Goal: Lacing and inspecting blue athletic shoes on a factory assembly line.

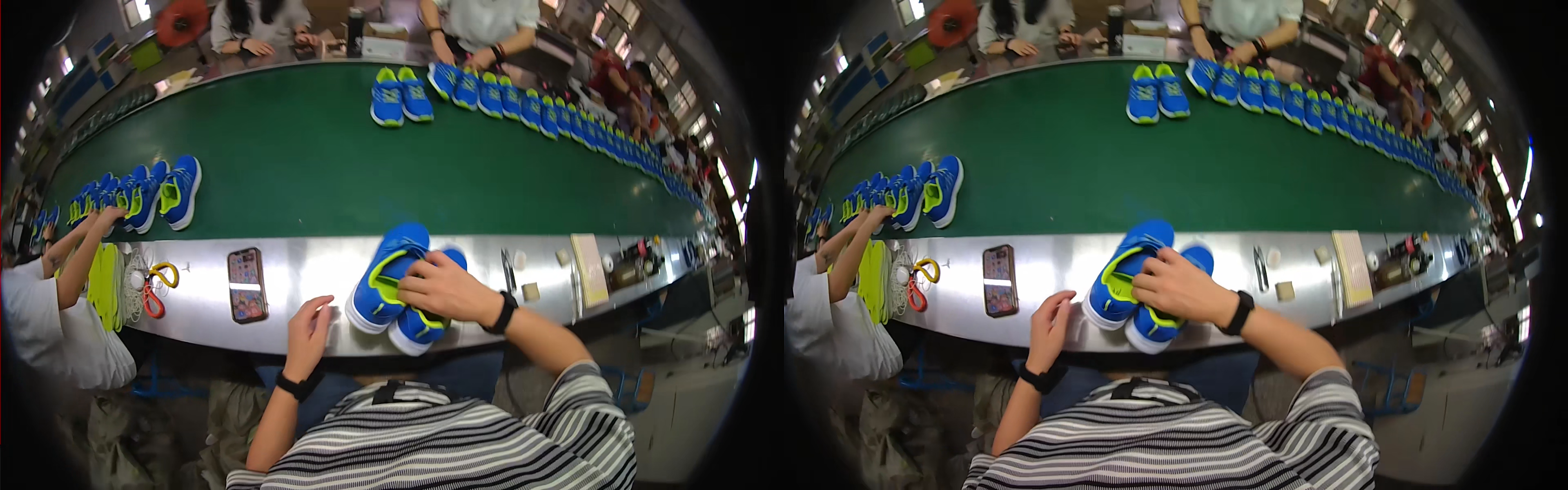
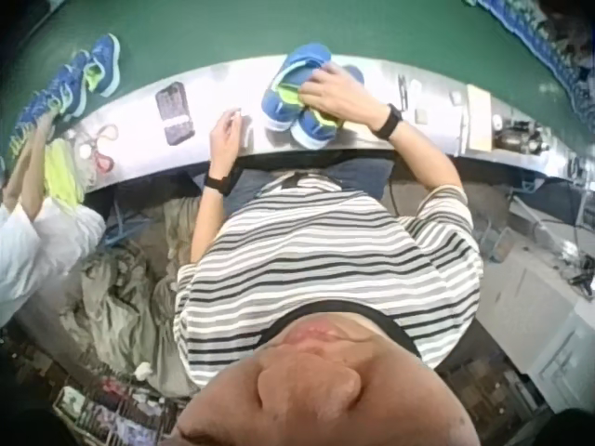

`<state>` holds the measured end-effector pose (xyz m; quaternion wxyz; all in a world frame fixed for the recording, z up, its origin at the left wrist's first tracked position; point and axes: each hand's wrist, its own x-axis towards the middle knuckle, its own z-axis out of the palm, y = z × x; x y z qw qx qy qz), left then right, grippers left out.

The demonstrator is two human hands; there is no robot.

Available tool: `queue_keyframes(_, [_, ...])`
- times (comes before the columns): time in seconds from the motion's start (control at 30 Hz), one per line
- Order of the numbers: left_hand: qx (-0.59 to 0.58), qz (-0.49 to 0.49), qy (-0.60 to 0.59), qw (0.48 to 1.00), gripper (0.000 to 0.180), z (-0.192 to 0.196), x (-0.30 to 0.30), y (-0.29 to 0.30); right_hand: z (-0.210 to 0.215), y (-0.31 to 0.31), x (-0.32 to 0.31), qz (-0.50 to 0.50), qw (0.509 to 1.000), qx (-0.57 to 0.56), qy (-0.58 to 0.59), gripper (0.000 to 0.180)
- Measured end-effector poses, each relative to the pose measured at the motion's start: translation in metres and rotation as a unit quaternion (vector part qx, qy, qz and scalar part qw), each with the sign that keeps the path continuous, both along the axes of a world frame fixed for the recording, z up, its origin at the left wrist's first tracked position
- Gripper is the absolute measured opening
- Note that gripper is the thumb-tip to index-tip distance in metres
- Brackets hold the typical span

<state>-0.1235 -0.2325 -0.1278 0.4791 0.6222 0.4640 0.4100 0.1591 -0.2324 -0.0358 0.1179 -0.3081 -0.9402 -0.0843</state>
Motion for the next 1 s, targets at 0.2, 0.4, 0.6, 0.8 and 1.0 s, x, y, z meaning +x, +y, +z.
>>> queue_keyframes(0.2, [0.062,0.108,0.088,0.988,0.015,-0.042,-0.057,0.004,0.041,0.018,-0.031,-0.094,0.989,0.002,0.112,0.022])
queue_keyframes(0.4, [0.161,0.12,0.095,0.975,0.007,-0.035,-0.042,0.008,0.06,0.168,-0.035,-0.334,0.898,-0.1,0.27,0.034])
queue_keyframes(0.6, [0.154,0.109,0.086,0.978,0.007,-0.032,-0.031,0.01,0.196,0.32,0.01,-0.332,0.822,0.336,0.319,0.055])
queue_keyframes(0.8, [0.137,0.125,0.091,0.978,0.009,-0.036,-0.049,0.005,0.125,0.138,-0.059,-0.119,0.927,0.081,0.347,0.029])
queue_keyframes(1.0, [0.021,0.043,0.174,0.984,0.028,0.02,-0.099,0.068,-0.038,-0.033,-0.015,-0.214,0.922,-0.292,0.14,0.053])
